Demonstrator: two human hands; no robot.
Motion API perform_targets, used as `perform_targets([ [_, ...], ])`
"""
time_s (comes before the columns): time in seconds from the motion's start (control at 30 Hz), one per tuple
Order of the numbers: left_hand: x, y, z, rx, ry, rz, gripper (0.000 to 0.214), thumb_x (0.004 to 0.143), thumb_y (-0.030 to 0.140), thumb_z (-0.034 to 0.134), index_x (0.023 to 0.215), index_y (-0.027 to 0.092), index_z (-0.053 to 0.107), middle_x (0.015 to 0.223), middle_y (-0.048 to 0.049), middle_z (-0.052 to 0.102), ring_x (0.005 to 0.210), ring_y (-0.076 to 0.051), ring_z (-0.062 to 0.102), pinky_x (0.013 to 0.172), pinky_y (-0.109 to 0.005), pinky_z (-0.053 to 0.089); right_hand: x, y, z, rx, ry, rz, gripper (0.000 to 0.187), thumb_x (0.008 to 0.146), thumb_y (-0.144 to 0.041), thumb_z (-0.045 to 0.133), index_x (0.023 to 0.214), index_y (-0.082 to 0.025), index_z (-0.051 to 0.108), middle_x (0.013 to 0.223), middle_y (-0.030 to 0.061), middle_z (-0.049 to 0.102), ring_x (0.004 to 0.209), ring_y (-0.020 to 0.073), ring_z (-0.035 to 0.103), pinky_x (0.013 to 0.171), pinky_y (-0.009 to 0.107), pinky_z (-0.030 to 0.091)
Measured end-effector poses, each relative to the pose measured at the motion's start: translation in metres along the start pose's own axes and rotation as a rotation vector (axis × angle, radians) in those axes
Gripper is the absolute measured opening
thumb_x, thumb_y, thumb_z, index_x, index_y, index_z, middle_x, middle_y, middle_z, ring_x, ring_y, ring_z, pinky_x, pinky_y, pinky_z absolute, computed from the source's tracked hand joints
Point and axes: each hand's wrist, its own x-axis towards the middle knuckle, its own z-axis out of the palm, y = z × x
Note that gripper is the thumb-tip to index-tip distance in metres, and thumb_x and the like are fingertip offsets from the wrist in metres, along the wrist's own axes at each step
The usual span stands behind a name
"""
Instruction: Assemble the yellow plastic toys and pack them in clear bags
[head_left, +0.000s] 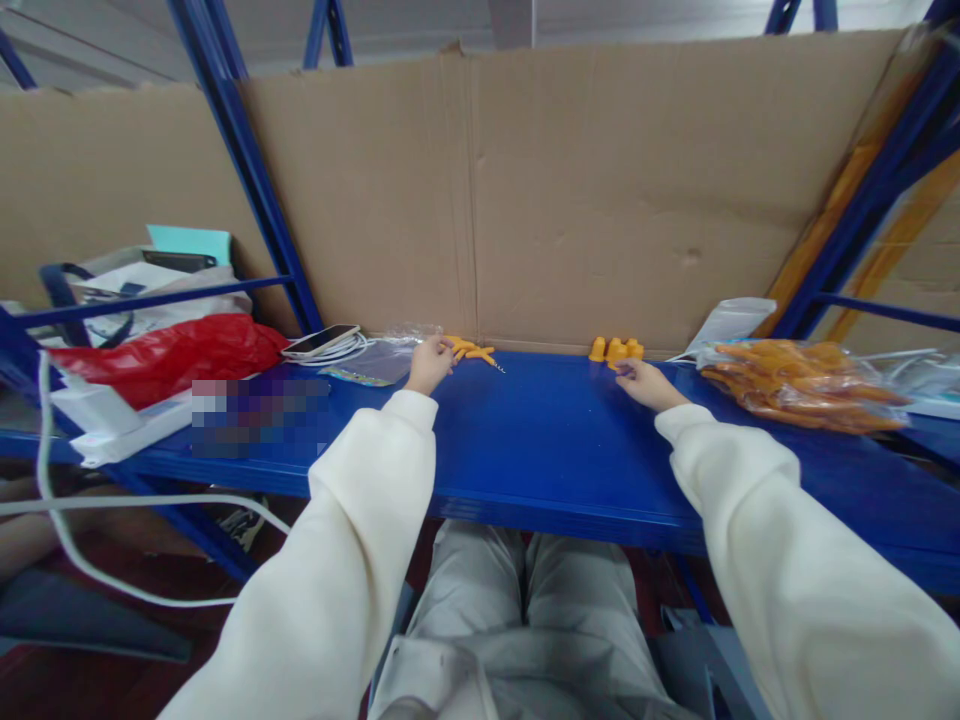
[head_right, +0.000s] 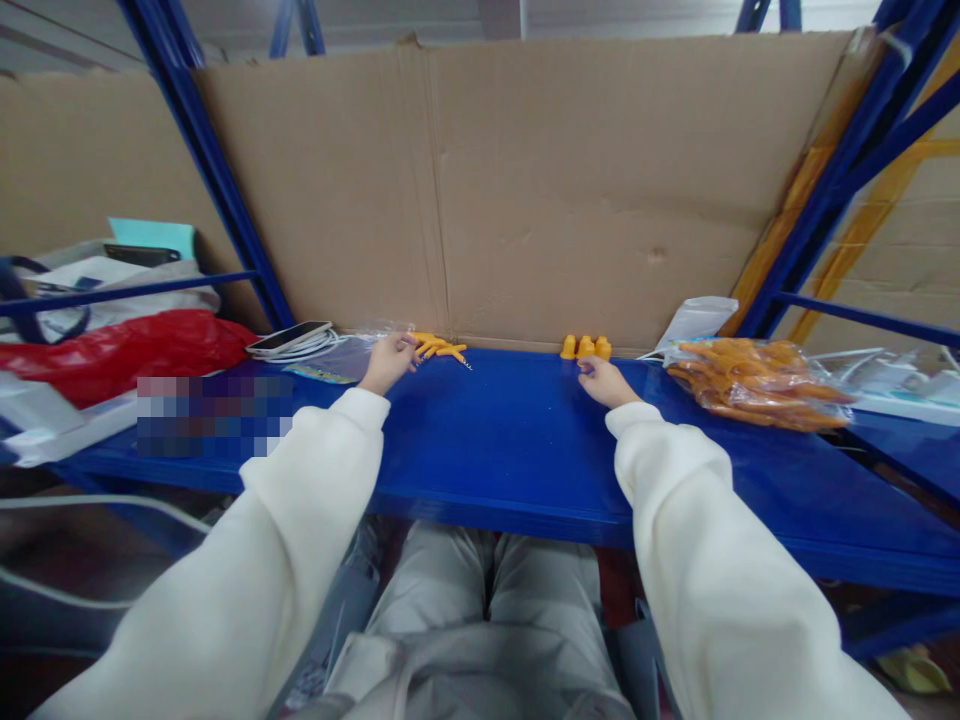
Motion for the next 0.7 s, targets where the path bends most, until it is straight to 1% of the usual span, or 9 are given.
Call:
perform_targets([
  [0.17, 0.0, 0.0, -0.001, 0.006, 0.0, -0.005, 0.025, 0.08, 0.003, 0.053, 0.097, 0.014, 0.068, 0.061, 0.0004, 0.066, 0.047, -0.013, 0.06, 0.06, -0.025, 0.053, 0.002, 0.005, 0.002, 0.011, 0.025, -0.049, 0.028, 0.077, -0.015, 0.06, 0.102, -0.018, 0.071, 0.102, 0.0136, 0.078, 0.094, 0.0293, 0.076, 0.093, 0.044, 0.06],
  [0.3, 0.003, -0.002, -0.001, 0.021, -0.01, 0.004, 0.023, 0.081, 0.005, 0.054, 0.096, 0.014, 0.069, 0.064, -0.0008, 0.068, 0.051, -0.014, 0.062, 0.063, -0.027, 0.055, 0.002, 0.004, 0.003, 0.007, 0.02, -0.042, 0.024, 0.078, -0.015, 0.058, 0.098, -0.017, 0.071, 0.098, 0.013, 0.078, 0.094, 0.0302, 0.077, 0.094, 0.049, 0.06],
  [0.37, 0.006, -0.005, 0.0, 0.038, -0.002, 0.026, 0.022, 0.08, 0.005, 0.055, 0.093, 0.014, 0.07, 0.067, -0.0026, 0.07, 0.06, -0.016, 0.067, 0.07, -0.028, 0.057, 0.001, 0.002, 0.002, 0.007, -0.008, -0.019, 0.021, 0.079, -0.015, 0.057, 0.095, -0.016, 0.071, 0.098, 0.014, 0.077, 0.097, 0.0311, 0.077, 0.095, 0.05, 0.059],
  [0.47, 0.01, -0.01, 0.005, 0.089, 0.004, 0.102, 0.016, 0.077, 0.007, 0.061, 0.084, 0.017, 0.071, 0.082, -0.0068, 0.076, 0.084, -0.02, 0.073, 0.086, -0.031, 0.058, 0.0, -0.001, 0.0, -0.008, -0.032, -0.02, 0.017, 0.08, -0.014, 0.057, 0.088, -0.017, 0.072, 0.097, 0.0135, 0.078, 0.1, 0.0317, 0.076, 0.1, 0.051, 0.057],
  [0.57, 0.013, -0.01, 0.015, 0.138, -0.061, 0.199, 0.016, 0.074, 0.007, 0.063, 0.078, 0.019, 0.073, 0.096, -0.0097, 0.078, 0.101, -0.025, 0.073, 0.097, -0.035, 0.056, 0.0, -0.003, -0.001, -0.032, -0.019, -0.035, 0.015, 0.079, -0.014, 0.058, 0.083, -0.018, 0.072, 0.094, 0.012, 0.078, 0.101, 0.0325, 0.076, 0.102, 0.053, 0.055],
  [0.63, 0.017, -0.007, 0.022, 0.191, -0.142, 0.279, 0.021, 0.072, 0.005, 0.063, 0.081, 0.019, 0.076, 0.1, -0.0107, 0.078, 0.108, -0.027, 0.072, 0.102, -0.036, 0.053, -0.001, -0.005, -0.001, -0.045, -0.02, -0.039, 0.016, 0.078, -0.013, 0.058, 0.082, -0.018, 0.072, 0.094, 0.0117, 0.078, 0.101, 0.0329, 0.076, 0.102, 0.053, 0.055],
  [0.7, 0.024, -0.001, 0.029, 0.289, -0.25, 0.375, 0.026, 0.07, 0.002, 0.063, 0.084, 0.019, 0.077, 0.105, -0.0116, 0.077, 0.114, -0.029, 0.069, 0.105, -0.036, 0.05, -0.001, -0.007, -0.001, -0.059, -0.038, -0.045, 0.017, 0.079, -0.013, 0.058, 0.082, -0.018, 0.073, 0.094, 0.0116, 0.079, 0.102, 0.0332, 0.076, 0.103, 0.052, 0.055],
])
